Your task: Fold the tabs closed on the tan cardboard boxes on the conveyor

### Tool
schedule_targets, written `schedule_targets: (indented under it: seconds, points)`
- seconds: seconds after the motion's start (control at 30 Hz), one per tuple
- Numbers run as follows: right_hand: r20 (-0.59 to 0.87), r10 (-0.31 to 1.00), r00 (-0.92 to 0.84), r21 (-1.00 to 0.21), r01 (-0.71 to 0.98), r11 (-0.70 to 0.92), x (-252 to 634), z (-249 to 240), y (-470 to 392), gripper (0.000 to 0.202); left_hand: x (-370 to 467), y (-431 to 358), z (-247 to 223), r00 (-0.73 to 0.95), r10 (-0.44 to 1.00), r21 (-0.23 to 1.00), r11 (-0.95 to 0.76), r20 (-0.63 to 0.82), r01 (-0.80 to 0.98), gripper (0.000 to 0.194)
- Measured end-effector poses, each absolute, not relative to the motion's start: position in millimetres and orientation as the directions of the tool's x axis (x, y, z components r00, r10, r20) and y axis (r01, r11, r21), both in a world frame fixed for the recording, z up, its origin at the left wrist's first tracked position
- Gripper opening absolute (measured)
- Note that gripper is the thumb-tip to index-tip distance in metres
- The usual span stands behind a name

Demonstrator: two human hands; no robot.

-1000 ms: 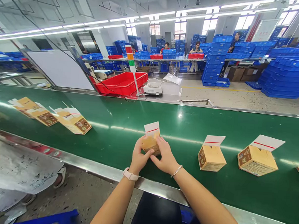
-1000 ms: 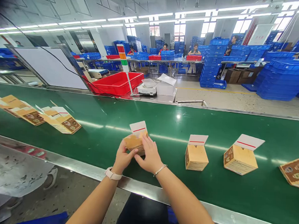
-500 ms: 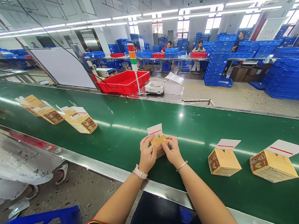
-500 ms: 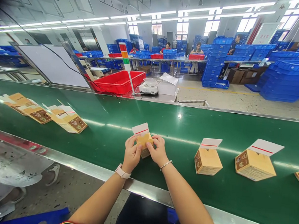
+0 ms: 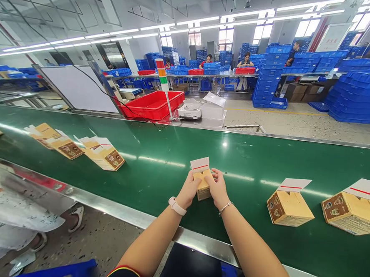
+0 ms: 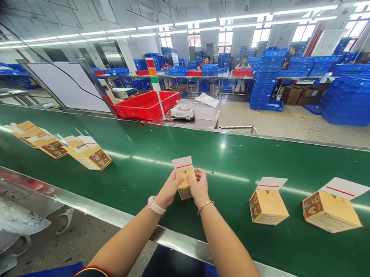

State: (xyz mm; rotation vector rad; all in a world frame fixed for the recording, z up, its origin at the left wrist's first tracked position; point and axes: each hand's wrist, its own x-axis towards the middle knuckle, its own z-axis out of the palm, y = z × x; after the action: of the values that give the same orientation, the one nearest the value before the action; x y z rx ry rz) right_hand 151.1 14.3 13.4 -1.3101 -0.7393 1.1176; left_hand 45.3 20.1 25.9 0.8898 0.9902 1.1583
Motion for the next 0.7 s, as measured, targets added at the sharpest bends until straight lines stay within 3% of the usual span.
schedule_targets:
  seconds: [0.23, 0.4, 0.47, 0.57, 0.63, 0.7]
  points:
    - [-0.201, 0.937, 0.285, -0.947, -0.301, -0.112, 155, 10, 12, 0.042, 53, 20, 22, 0.138, 0.962, 0.926, 0.264, -0.235, -0.269, 0.043]
    - [-0.168, 0.903, 0.396, -0.96, -0.275, -0.058, 157, 8, 20, 0.043, 50, 26, 19, 0.173, 0.959, 0.92, 0.268, -0.226, -0.284, 0.033]
    - [-0.053, 0.838, 0.542, -0.987, -0.158, 0.039, 160, 13, 20, 0.045, 43, 30, 19, 0.143, 0.968, 0.93, 0.238, -0.205, -0.28, 0.035]
    - [0.284, 0.666, 0.69, -0.955, 0.145, 0.258, 169, 26, 9, 0.044, 33, 40, 23, -0.059, 0.985, 0.95, 0.138, -0.16, -0.279, 0.037]
    - [0.515, 0.563, 0.647, -0.855, 0.339, 0.392, 180, 33, -5, 0.04, 32, 46, 28, -0.177, 0.976, 0.952, 0.068, -0.126, -0.3, 0.036]
    - [0.666, 0.539, 0.515, -0.746, 0.468, 0.474, 192, 36, -20, 0.03, 37, 50, 33, -0.216, 0.97, 0.949, 0.043, -0.114, -0.312, 0.036]
